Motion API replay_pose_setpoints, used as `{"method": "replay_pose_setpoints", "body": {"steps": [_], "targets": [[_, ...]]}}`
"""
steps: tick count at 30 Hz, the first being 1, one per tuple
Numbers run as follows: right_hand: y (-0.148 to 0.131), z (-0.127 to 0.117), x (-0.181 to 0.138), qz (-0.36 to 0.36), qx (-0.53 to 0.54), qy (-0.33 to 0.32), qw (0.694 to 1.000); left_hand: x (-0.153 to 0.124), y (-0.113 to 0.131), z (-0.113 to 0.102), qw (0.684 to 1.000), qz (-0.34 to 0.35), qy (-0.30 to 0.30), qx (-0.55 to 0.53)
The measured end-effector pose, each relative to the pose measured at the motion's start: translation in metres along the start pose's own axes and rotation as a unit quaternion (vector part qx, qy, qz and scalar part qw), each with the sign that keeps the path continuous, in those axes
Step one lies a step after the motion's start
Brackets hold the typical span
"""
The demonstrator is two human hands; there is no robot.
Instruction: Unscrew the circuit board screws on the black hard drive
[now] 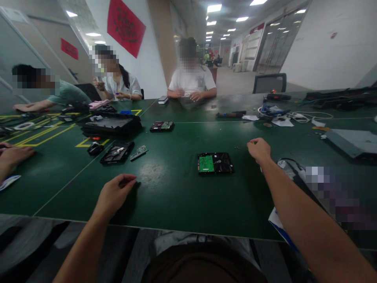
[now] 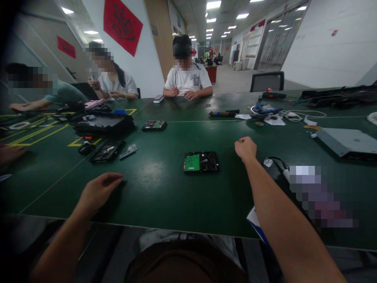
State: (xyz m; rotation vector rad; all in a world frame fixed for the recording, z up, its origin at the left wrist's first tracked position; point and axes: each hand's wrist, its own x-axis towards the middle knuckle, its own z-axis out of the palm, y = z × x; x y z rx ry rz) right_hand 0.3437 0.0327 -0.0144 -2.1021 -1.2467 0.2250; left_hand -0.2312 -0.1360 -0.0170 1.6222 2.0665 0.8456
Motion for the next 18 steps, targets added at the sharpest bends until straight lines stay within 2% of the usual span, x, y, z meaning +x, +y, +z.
{"method": "replay_pose_setpoints", "body": {"steps": [4,8,13,18], "targets": [[-0.001,-0.001,0.0,0.002,-0.004,-0.004,1.0,0.006,0.003,0.002,0.998,0.011,-0.043,-0.042],[-0.001,0.0,0.001,0.003,-0.008,-0.009,1.0,0.017,0.027,0.014,0.994,0.042,-0.092,-0.04],[0.0,0.0,0.001,0.004,-0.008,-0.009,1.0,0.047,0.066,0.042,0.985,0.075,-0.121,-0.1],[0.001,0.0,0.001,0.002,-0.004,-0.005,1.0,0.091,0.105,0.083,0.977,0.108,-0.142,-0.115]]}}
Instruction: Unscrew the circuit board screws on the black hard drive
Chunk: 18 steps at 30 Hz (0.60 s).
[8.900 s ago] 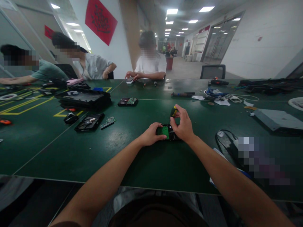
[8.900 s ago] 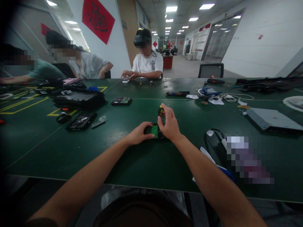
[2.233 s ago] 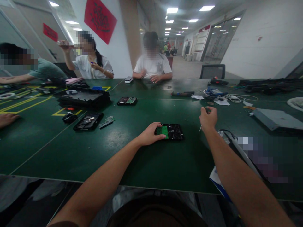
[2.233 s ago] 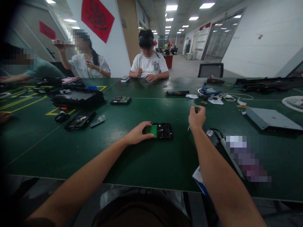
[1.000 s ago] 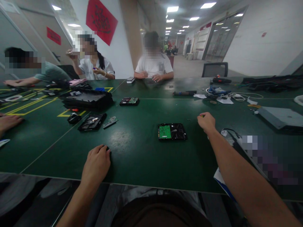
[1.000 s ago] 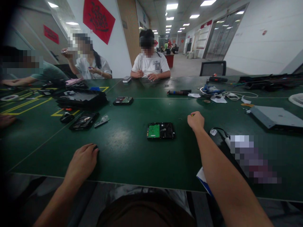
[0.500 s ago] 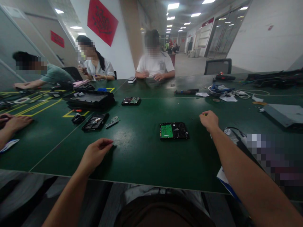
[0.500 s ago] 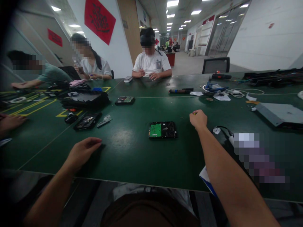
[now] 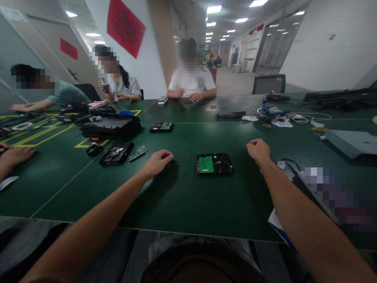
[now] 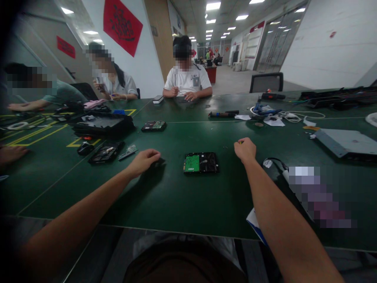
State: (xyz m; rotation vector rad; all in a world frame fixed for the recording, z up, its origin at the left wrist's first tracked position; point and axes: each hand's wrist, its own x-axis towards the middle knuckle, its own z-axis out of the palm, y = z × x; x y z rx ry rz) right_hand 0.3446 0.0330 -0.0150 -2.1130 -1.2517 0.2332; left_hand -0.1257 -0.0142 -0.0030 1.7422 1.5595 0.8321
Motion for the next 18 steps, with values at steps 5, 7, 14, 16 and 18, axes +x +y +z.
{"method": "replay_pose_setpoints", "body": {"steps": [5,7,14,16,18], "targets": [[0.0,-0.001,0.0,-0.005,0.002,-0.002,1.0,0.07,0.027,0.047,0.988,-0.002,-0.044,-0.15],[0.0,-0.002,0.0,-0.007,0.002,-0.002,1.0,0.093,0.042,0.067,0.984,0.003,-0.072,-0.164],[0.001,-0.004,-0.002,-0.004,0.012,-0.001,1.0,0.141,0.103,0.139,0.957,-0.015,-0.19,-0.218],[0.002,-0.004,-0.002,-0.001,0.014,-0.005,1.0,0.147,0.119,0.156,0.947,-0.023,-0.225,-0.227],[0.002,-0.005,-0.002,-0.001,0.014,-0.008,1.0,0.149,0.135,0.172,0.934,-0.031,-0.265,-0.237]]}}
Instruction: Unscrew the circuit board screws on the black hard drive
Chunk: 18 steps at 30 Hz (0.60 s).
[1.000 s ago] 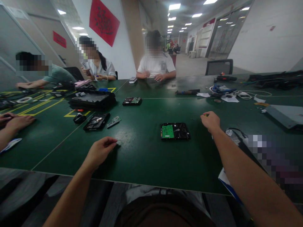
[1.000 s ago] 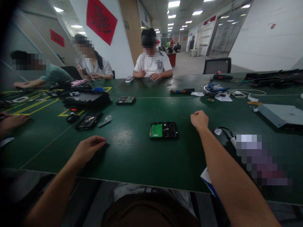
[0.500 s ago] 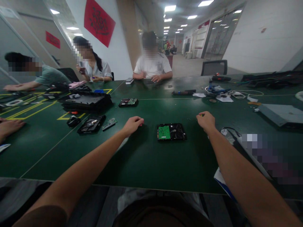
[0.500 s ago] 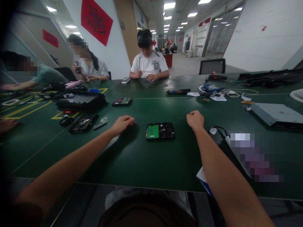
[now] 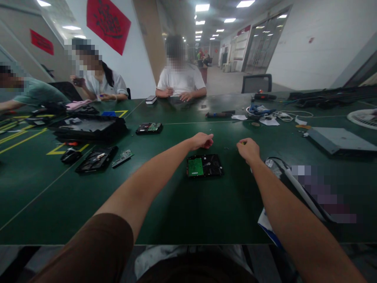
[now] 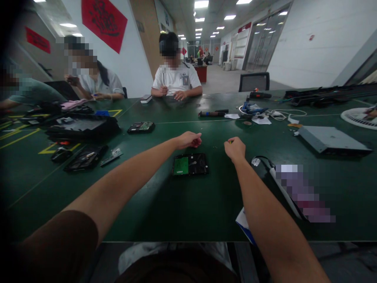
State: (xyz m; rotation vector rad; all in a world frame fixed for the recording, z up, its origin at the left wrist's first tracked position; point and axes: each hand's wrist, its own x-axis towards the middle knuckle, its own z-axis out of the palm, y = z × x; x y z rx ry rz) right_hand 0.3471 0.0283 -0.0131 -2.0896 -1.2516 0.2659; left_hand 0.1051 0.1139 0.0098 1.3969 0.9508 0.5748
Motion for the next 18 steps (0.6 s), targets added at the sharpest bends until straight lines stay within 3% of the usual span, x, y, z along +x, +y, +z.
{"method": "replay_pose_setpoints", "body": {"steps": [4,7,12,14,16,18], "targets": [[0.0,-0.001,-0.001,-0.012,-0.007,0.006,1.0,0.011,0.014,0.031,0.998,-0.006,-0.059,-0.029],[0.0,-0.003,-0.001,-0.028,-0.018,0.007,0.999,0.011,0.024,0.038,0.995,0.035,-0.063,-0.062],[-0.004,-0.006,0.0,-0.08,-0.039,-0.008,0.996,-0.011,0.025,0.011,0.993,0.111,0.045,0.011],[-0.012,-0.004,-0.004,-0.148,-0.052,-0.029,0.987,-0.031,0.018,-0.005,0.987,0.134,0.08,0.039],[-0.022,-0.001,-0.011,-0.268,-0.083,-0.066,0.957,-0.057,0.006,-0.018,0.956,0.2,0.169,0.13],[-0.032,0.005,-0.019,-0.339,-0.112,-0.102,0.929,-0.086,-0.01,-0.027,0.925,0.239,0.236,0.177]]}}
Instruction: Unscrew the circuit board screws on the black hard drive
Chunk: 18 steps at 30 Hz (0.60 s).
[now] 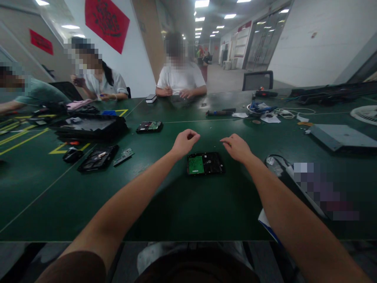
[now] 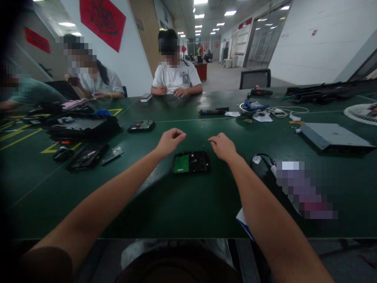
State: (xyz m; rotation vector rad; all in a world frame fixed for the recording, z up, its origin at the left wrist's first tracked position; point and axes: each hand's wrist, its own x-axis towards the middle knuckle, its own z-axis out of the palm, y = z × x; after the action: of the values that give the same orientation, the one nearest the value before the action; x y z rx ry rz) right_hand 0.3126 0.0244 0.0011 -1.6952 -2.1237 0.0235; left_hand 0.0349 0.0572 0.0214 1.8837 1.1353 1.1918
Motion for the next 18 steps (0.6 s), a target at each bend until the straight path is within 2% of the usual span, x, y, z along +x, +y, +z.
{"method": "replay_pose_setpoints", "body": {"steps": [2,6,11,16,18], "targets": [[-0.012,0.004,0.001,-0.03,-0.021,-0.032,0.999,-0.028,-0.007,-0.017,0.999,0.008,0.027,0.018],[-0.022,0.009,0.002,-0.055,-0.058,-0.068,0.995,-0.066,-0.02,-0.036,0.998,-0.047,0.044,-0.011],[-0.019,0.008,-0.001,-0.046,-0.073,-0.072,0.994,-0.074,-0.027,-0.035,0.996,-0.062,0.049,0.041],[-0.019,0.004,-0.006,-0.036,-0.068,-0.065,0.995,-0.081,-0.014,-0.031,0.997,-0.038,-0.009,0.061],[-0.019,0.004,-0.006,-0.025,-0.071,-0.064,0.995,-0.088,-0.005,-0.032,0.994,-0.008,-0.037,0.102]]}}
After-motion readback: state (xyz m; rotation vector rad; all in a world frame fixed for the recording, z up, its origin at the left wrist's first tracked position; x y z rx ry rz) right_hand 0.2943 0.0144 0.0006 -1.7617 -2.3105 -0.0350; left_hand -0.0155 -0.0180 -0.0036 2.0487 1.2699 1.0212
